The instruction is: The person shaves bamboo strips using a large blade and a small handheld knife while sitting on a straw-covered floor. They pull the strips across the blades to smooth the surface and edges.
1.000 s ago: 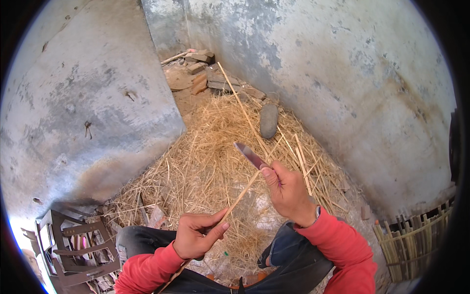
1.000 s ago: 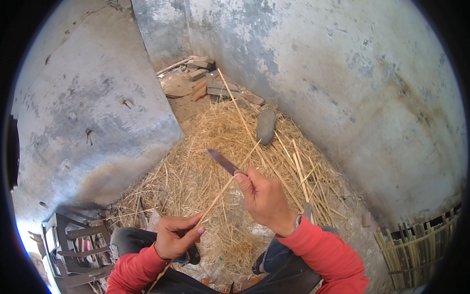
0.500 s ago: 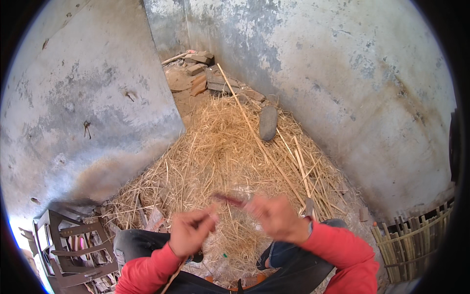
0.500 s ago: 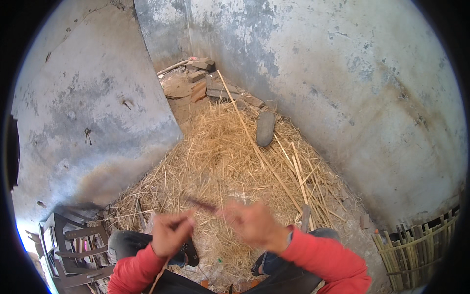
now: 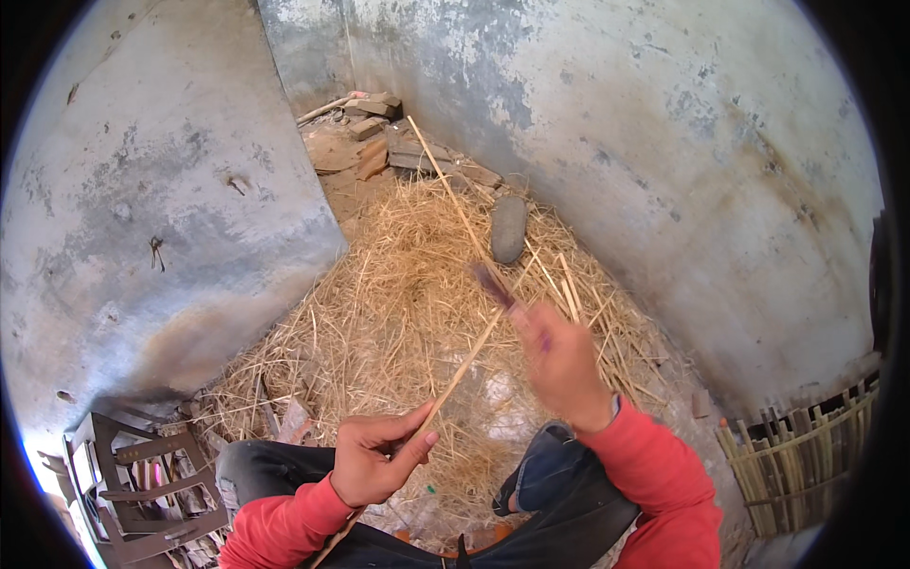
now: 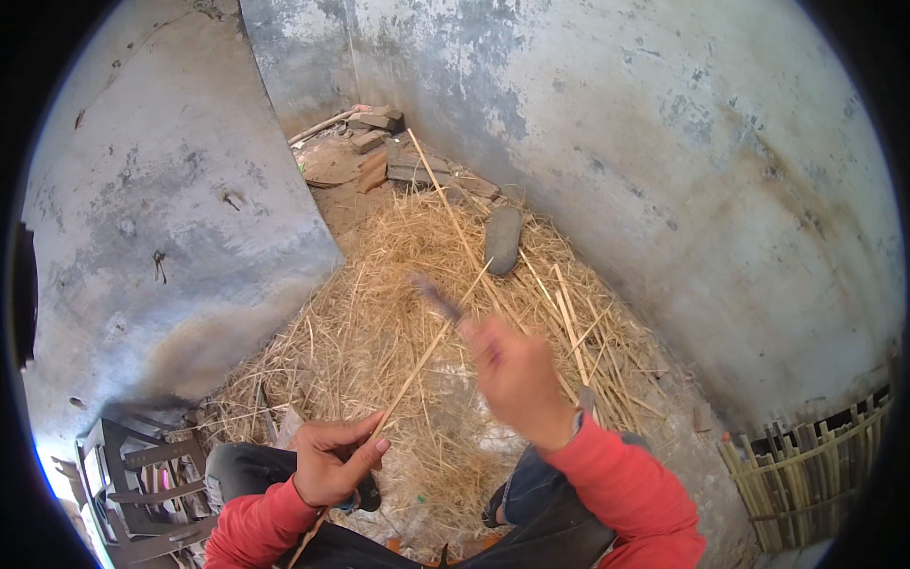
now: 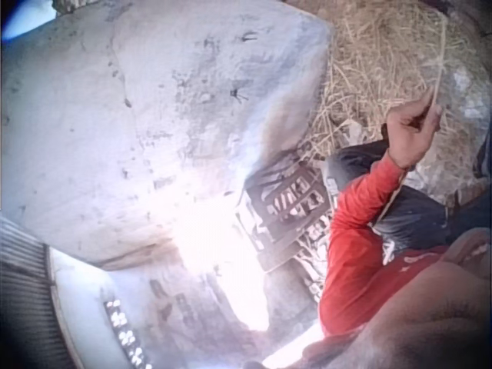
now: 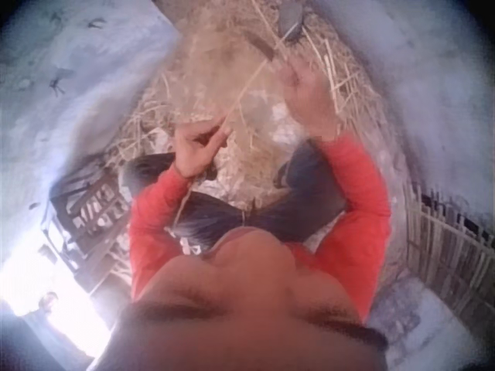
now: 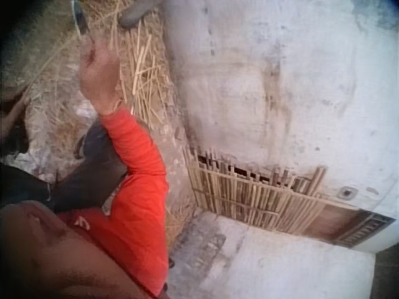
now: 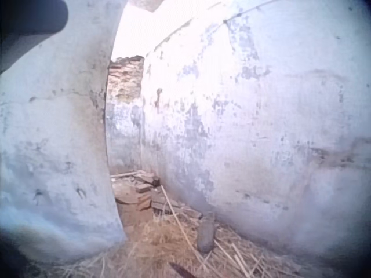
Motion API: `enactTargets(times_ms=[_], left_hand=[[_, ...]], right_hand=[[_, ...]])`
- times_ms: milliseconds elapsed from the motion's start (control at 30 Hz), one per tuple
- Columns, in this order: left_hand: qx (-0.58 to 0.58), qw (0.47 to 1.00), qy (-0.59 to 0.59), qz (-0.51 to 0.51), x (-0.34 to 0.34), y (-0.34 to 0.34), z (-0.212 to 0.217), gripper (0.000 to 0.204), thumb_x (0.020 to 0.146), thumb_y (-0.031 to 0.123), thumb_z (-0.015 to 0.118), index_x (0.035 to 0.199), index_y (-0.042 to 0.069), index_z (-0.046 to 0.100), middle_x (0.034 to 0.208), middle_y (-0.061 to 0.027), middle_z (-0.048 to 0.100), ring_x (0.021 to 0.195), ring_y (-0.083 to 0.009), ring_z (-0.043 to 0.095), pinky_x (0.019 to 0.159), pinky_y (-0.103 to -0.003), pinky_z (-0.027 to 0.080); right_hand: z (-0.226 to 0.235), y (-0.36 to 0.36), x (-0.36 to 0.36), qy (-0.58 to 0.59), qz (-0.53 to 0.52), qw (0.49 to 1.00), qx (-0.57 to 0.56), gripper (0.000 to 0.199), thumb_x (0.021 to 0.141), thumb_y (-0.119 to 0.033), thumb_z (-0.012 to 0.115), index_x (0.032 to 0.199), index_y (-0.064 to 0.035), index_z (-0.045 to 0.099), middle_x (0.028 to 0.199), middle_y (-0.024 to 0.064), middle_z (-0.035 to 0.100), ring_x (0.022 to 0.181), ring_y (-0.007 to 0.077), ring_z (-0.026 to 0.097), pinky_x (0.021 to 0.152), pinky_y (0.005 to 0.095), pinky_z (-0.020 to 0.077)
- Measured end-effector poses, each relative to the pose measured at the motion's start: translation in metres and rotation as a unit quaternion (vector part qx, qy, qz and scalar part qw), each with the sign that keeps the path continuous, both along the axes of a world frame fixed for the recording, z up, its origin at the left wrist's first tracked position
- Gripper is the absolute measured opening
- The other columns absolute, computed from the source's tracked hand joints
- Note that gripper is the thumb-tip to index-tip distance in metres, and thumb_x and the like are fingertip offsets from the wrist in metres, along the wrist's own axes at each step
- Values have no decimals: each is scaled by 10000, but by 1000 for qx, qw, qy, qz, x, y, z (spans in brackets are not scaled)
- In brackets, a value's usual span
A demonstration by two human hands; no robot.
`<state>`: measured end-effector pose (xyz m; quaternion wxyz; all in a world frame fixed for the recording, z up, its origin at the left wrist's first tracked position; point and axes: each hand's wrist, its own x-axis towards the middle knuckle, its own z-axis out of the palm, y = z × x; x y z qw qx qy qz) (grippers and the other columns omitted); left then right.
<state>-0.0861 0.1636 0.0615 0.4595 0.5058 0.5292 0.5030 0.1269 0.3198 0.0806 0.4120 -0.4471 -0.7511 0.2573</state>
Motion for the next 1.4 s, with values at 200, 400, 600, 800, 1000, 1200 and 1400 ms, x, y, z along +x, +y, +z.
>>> enactTargets(times_ms=[200, 400, 600, 800, 1000, 1200, 1400], left_hand=[[10, 999, 43, -9, -2, 1, 7, 347, 935, -5, 711, 1281, -15, 693, 757, -57, 718, 636, -61, 649, 558, -211, 499], [-4, 1000, 10, -5, -9, -2, 7, 355, 929, -6, 723, 1283, -21, 689, 756, -50, 711, 640, -58, 646, 559, -212, 499], [-3, 999, -27, 27, -15, 3, 0, 345, 939, 6, 723, 1282, -25, 688, 786, -35, 713, 653, -45, 628, 559, -205, 493], [-9, 998, -54, 12, -13, -1, 1, 344, 940, 0, 719, 1282, -24, 689, 775, -31, 704, 662, -40, 625, 566, -203, 491], [-20, 999, -25, 10, -12, -7, 1, 346, 941, -2, 715, 1285, -25, 687, 775, -36, 704, 654, -42, 621, 572, -200, 487], [-33, 999, -26, -4, -15, -6, -1, 355, 943, 0, 711, 1296, -26, 679, 774, -32, 702, 652, -42, 621, 574, -204, 487], [-18, 999, -34, -5, -11, 7, -6, 358, 946, 2, 713, 1301, -26, 676, 792, -23, 697, 654, -37, 605, 577, -198, 479]], right_hand=[[4, -4, 2, -13, 22, 1000, -15, 329, 1068, -273, 560, 865, -19, 606, 532, 138, 468, 422, 246, 507, 437, 406, 353], [-8, -14, -10, 39, 61, 997, -29, 346, 1076, -270, 547, 832, -27, 586, 530, 124, 459, 421, 207, 474, 428, 380, 354], [-3, -11, -26, 58, 72, 995, -39, 338, 1080, -262, 540, 847, -26, 604, 545, 121, 446, 421, 216, 430, 443, 374, 355], [-1, -11, -24, 56, 32, 997, 40, 326, 1077, -237, 541, 839, -18, 589, 549, 124, 450, 427, 212, 446, 446, 362, 342], [-8, -20, -20, 35, 28, 999, 2, 323, 1073, -257, 551, 859, -17, 582, 547, 120, 430, 434, 190, 446, 448, 359, 334], [-20, -30, -24, 84, 39, 996, -17, 340, 1081, -270, 539, 868, -11, 596, 539, 98, 416, 471, 143, 415, 445, 344, 338], [-28, -54, -27, -19, 210, 977, 39, 358, 1061, -291, 579, 820, -27, 593, 527, 95, 408, 441, 149, 447, 445, 358, 365]])
